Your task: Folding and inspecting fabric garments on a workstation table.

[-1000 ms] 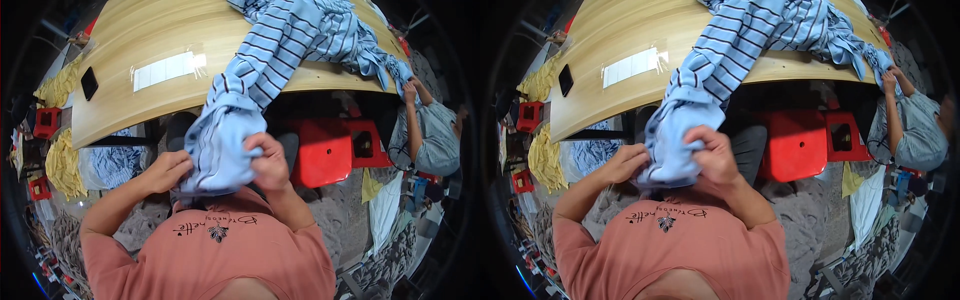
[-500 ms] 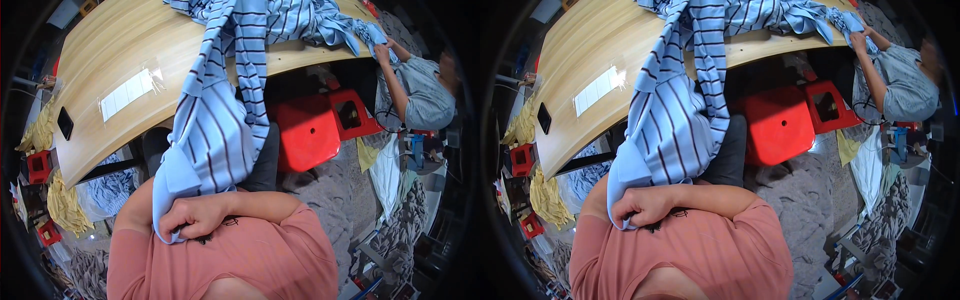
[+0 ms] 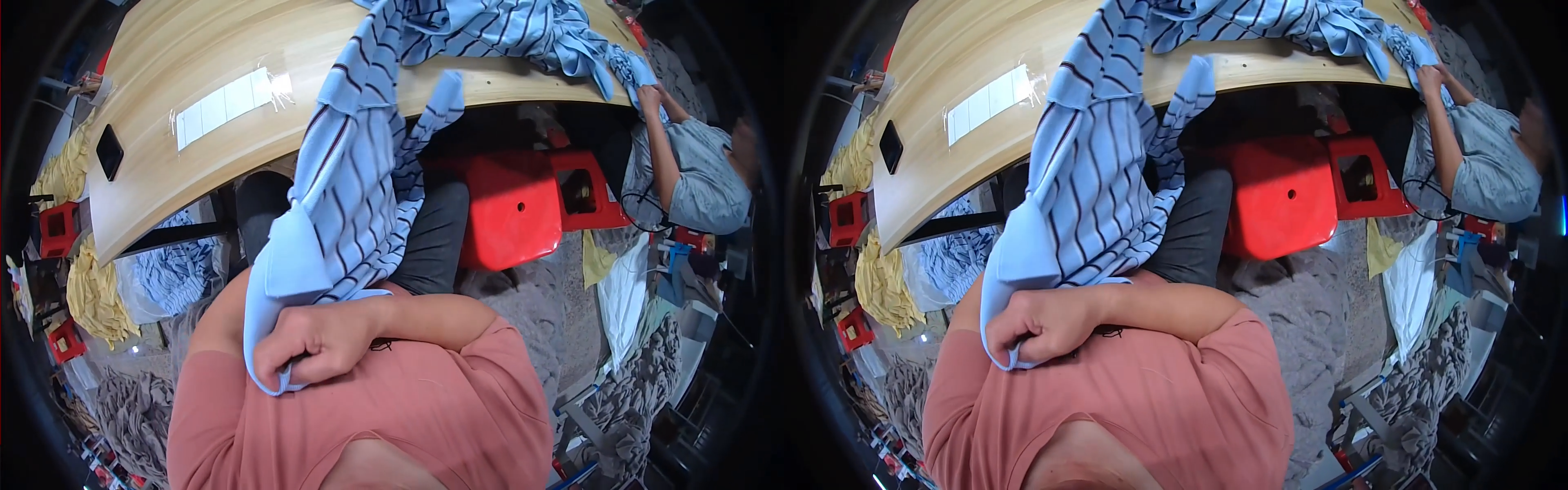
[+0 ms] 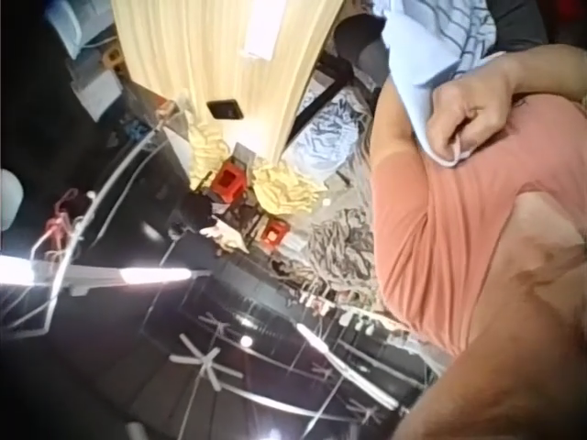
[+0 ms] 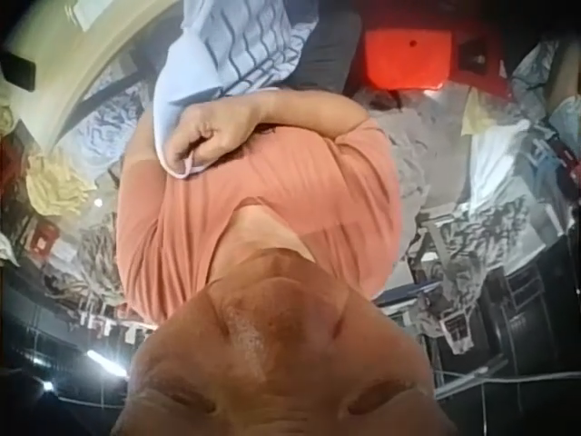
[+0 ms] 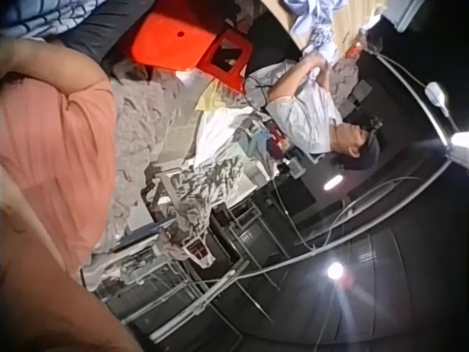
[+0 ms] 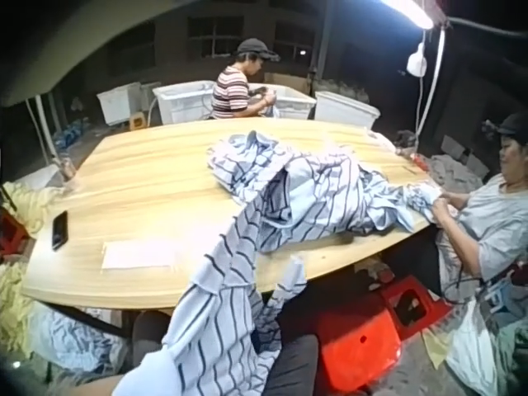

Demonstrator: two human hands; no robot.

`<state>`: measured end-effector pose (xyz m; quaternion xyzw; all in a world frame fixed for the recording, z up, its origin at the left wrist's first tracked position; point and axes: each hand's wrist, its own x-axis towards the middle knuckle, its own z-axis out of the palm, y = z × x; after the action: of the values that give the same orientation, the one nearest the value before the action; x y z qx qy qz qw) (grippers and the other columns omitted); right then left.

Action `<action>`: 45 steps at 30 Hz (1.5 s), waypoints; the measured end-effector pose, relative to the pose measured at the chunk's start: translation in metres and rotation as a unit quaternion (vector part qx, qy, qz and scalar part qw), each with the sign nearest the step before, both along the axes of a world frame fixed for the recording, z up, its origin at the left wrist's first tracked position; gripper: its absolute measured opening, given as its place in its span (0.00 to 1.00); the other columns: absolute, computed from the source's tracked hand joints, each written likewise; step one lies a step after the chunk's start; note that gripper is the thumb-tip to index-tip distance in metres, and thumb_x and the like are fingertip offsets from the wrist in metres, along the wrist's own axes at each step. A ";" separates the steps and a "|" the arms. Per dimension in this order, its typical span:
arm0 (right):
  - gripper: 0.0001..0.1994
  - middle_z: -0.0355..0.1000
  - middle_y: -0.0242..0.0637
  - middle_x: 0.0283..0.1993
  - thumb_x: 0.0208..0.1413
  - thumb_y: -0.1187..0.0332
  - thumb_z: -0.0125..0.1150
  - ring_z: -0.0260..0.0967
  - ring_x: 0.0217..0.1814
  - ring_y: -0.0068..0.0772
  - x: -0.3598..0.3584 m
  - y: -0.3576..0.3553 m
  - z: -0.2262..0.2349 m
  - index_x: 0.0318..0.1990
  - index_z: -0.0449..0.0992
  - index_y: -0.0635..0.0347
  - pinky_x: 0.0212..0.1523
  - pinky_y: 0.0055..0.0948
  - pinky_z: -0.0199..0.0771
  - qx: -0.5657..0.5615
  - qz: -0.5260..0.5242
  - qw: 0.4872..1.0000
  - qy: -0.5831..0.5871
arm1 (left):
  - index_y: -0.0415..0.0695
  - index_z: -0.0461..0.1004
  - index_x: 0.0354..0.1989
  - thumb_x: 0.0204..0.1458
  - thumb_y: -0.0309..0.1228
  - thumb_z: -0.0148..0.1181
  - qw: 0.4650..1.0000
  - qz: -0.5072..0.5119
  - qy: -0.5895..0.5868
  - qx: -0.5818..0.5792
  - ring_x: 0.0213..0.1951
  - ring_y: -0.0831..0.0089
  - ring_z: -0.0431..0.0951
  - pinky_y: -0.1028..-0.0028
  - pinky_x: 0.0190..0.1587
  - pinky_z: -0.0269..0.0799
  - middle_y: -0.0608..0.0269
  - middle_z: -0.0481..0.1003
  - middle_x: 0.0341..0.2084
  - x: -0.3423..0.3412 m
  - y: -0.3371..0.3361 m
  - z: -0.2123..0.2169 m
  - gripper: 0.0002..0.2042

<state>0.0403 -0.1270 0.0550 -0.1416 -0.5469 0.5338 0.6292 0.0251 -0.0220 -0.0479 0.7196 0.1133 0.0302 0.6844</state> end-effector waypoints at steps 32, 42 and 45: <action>0.09 0.69 0.41 0.26 0.40 0.82 0.47 0.66 0.27 0.36 -0.008 -0.009 0.011 0.32 0.69 0.66 0.28 0.29 0.64 -0.013 0.003 0.999 -0.031 | 0.42 0.68 0.39 0.51 0.31 0.46 0.954 -0.065 0.227 0.183 0.28 0.77 0.72 0.76 0.26 0.69 0.62 0.72 0.28 -0.001 -0.039 0.124 0.10; 0.18 0.69 0.47 0.41 0.52 0.58 0.50 0.67 0.42 0.44 0.097 -0.040 0.029 0.39 0.72 0.66 0.45 0.38 0.65 0.072 -0.576 0.716 -0.388 | 0.42 0.67 0.41 0.51 0.31 0.45 0.847 -0.195 0.234 0.437 0.29 0.76 0.71 0.75 0.28 0.68 0.61 0.71 0.29 0.003 -0.027 0.180 0.11; 0.22 0.69 0.47 0.44 0.54 0.53 0.46 0.66 0.46 0.43 0.139 -0.017 -0.074 0.41 0.72 0.67 0.51 0.36 0.61 -0.087 -0.362 0.843 -0.389 | 0.42 0.66 0.42 0.51 0.31 0.46 0.854 -0.208 0.190 0.437 0.32 0.74 0.70 0.75 0.30 0.67 0.61 0.70 0.31 0.032 -0.057 0.168 0.12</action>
<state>0.1796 -0.1443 -0.0191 -0.5797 -0.6077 0.2143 0.4987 0.0575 -0.0794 0.1206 0.9431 0.0643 -0.2040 0.2546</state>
